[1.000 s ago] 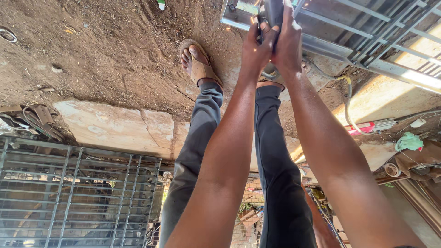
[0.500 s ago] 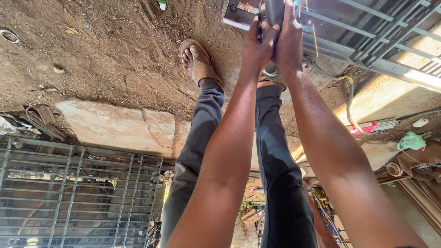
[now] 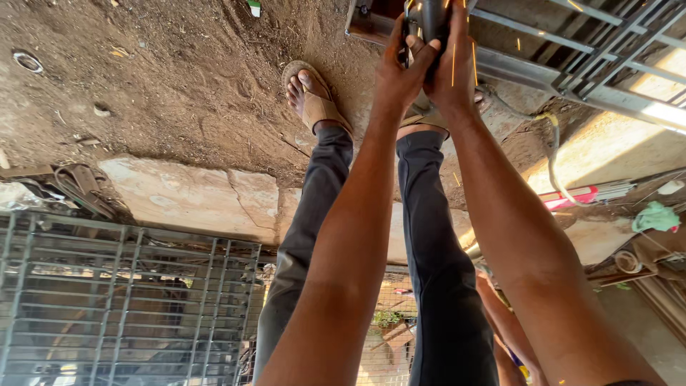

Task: The person uses a handheld welding tool to join metal bars on a rectangular metal grate. They hold the tool with both hands, moving it along the intersections of the bars to create welds, producing bright sparks. The person occasionally repositions the tool and adjusts their stance while working on the grate.

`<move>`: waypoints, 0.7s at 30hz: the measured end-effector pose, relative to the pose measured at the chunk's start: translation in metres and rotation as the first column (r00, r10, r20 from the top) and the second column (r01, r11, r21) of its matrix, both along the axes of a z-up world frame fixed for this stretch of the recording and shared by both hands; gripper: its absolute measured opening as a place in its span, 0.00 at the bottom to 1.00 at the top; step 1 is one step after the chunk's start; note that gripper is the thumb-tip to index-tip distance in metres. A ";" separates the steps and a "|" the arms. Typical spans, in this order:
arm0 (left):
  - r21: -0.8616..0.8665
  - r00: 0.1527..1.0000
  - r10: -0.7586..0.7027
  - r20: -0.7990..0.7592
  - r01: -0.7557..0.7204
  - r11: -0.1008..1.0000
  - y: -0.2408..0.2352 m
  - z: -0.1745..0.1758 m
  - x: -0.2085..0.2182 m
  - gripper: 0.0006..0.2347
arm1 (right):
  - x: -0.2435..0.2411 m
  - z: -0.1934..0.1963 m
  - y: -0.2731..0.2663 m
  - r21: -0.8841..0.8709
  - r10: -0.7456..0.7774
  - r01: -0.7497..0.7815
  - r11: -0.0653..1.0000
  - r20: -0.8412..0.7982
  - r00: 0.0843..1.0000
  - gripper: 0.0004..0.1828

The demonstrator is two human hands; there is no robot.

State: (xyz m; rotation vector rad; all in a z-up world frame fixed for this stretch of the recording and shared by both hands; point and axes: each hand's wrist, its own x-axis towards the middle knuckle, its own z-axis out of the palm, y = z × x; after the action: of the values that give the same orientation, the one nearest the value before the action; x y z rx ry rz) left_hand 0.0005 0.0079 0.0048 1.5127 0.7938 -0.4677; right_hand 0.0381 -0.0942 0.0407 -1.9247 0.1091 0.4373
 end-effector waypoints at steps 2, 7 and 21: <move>0.090 0.998 -0.019 0.067 0.013 0.996 0.003 0.009 -0.001 0.33 | -0.005 0.004 0.001 -0.015 -0.067 0.068 0.998 0.080 0.995 0.33; 0.076 0.963 -0.198 0.181 0.187 0.979 0.018 0.040 0.009 0.19 | -0.021 0.011 -0.004 0.066 -0.342 0.347 0.936 -0.076 0.937 0.34; 0.243 0.601 -0.760 0.249 0.720 0.650 -0.001 0.112 0.056 0.16 | -0.035 0.043 -0.013 0.118 -0.745 0.858 0.501 -0.446 0.496 0.38</move>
State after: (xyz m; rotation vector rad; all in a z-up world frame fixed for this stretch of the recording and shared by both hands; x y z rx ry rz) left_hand 0.0566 0.0071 0.1171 1.9483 -0.1402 -0.7598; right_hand 0.0033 -0.1075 0.0834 -1.2272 1.0919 0.0989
